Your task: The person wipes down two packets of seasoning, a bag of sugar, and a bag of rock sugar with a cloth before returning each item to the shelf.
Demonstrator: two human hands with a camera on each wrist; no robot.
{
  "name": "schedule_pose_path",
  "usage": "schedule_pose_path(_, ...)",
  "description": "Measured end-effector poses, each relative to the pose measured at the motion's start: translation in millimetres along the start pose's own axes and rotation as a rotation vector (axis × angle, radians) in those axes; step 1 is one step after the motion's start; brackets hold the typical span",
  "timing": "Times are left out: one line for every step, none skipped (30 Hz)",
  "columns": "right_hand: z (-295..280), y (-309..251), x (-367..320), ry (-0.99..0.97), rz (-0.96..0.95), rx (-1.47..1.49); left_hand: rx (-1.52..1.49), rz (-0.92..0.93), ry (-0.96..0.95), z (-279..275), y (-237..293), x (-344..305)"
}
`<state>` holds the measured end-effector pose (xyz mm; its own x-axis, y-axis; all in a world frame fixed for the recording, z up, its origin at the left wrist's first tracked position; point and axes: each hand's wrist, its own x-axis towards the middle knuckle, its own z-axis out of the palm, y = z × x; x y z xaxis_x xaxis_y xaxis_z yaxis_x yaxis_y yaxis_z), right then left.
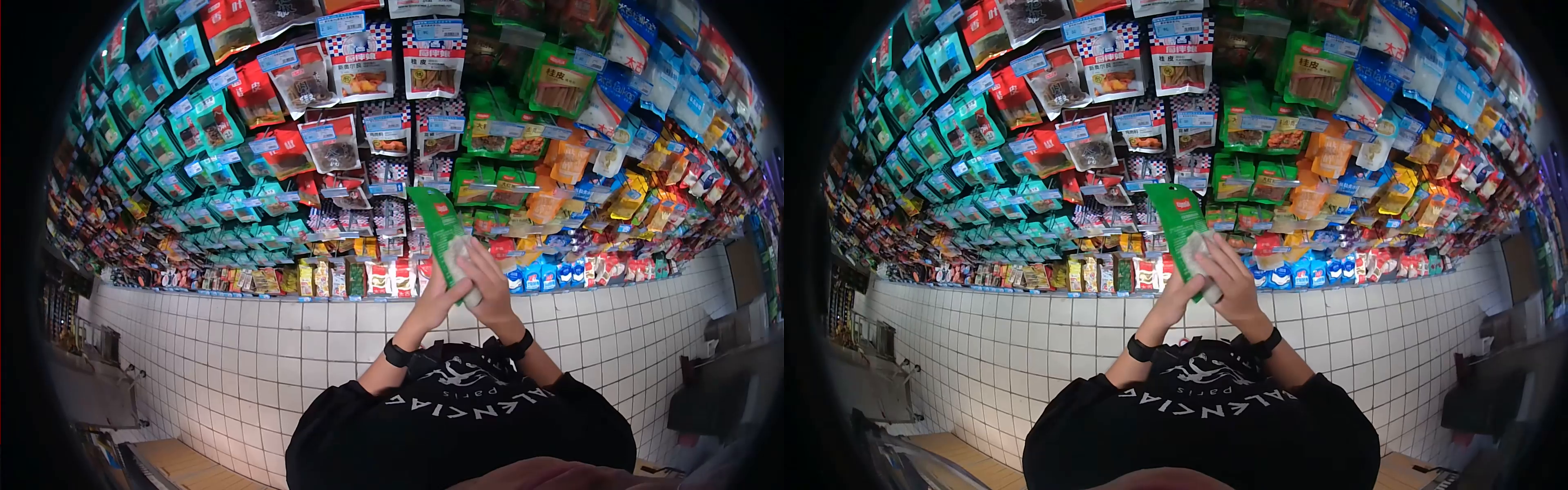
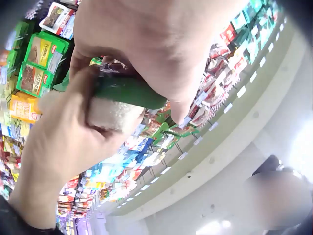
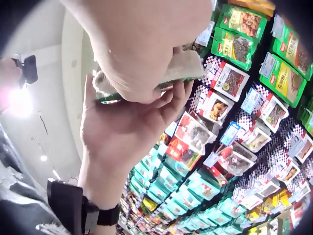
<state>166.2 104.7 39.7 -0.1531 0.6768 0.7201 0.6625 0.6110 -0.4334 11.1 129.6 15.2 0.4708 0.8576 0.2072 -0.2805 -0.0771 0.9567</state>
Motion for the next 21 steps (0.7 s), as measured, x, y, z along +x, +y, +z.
schedule_pose_path(-0.1,0.7,7.3,0.053,0.004,0.005,-0.001,0.107,0.01,4.0,11.6,5.5)
schedule_pose_path(8.9,10.9,1.0,0.127,0.142,0.107,0.003,0.131,-0.006,-1.1,16.9,10.7)
schedule_pose_path(17.4,13.3,1.5,0.2,0.283,0.208,0.006,0.151,-0.019,-6.5,20.2,15.9)
schedule_pose_path(23.3,14.4,1.7,0.273,0.424,0.309,0.009,0.172,-0.03,-11.6,20.9,21.3)
schedule_pose_path(22.2,15.7,1.4,0.354,0.588,0.546,-0.049,0.083,0.061,-13.9,16.2,26.9)
schedule_pose_path(17.1,5.5,15.9,0.426,0.637,0.703,-0.061,0.097,0.132,-13.5,15.4,33.0)
schedule_pose_path(18.0,3.3,24.0,0.489,0.68,0.814,-0.069,0.11,0.203,-12.5,15.6,40.1)
schedule_pose_path(21.4,3.8,28.6,0.557,0.72,0.927,-0.072,0.123,0.272,-13.4,15.1,48.6)
schedule_pose_path(23.4,8.1,28.3,0.528,0.767,0.946,-0.051,0.189,0.334,-18.0,12.6,60.3)
schedule_pose_path(22.5,15.3,27.0,0.499,0.81,0.966,-0.118,0.193,0.362,-20.0,10.9,66.5)
schedule_pose_path(22.9,21.2,27.3,0.467,0.849,0.984,-0.186,0.2,0.39,-21.1,9.3,72.7)
schedule_pose_path(24.0,23.3,30.4,0.496,0.871,0.987,-0.255,0.21,0.419,-20.3,13.5,79.4)
schedule_pose_path(23.6,24.7,35.7,0.524,0.889,0.991,-0.251,0.243,0.445,-19.8,14.3,87.3)
schedule_pose_path(23.5,32.0,35.8,0.519,0.898,0.99,-0.301,0.238,0.452,-17.8,17.3,95.1)
schedule_pose_path(23.4,39.3,36.0,0.514,0.906,0.989,-0.349,0.233,0.458,-14.7,21.0,102.1)
schedule_pose_path(23.3,46.7,36.3,0.509,0.915,0.988,-0.397,0.231,0.46,-13.3,22.7,109.8)
schedule_pose_path(23.7,54.8,34.4,0.497,0.921,0.993,-0.309,0.016,0.32,-29.5,0.3,113.8)
schedule_pose_path(23.9,63.2,33.1,0.486,0.926,0.998,-0.288,0.027,0.328,-26.7,1.6,121.9)
schedule_pose_path(22.6,71.9,32.1,0.464,0.923,1.028,-0.268,0.036,0.336,-20.4,4.1,130.2)
schedule_pose_path(21.0,81.9,31.1,0.457,0.938,1.038,-0.247,0.047,0.344,-16.0,5.5,139.0)
schedule_pose_path(18.5,90.3,33.9,0.451,0.95,1.049,-0.205,0.047,0.311,-14.7,8.2,149.0)
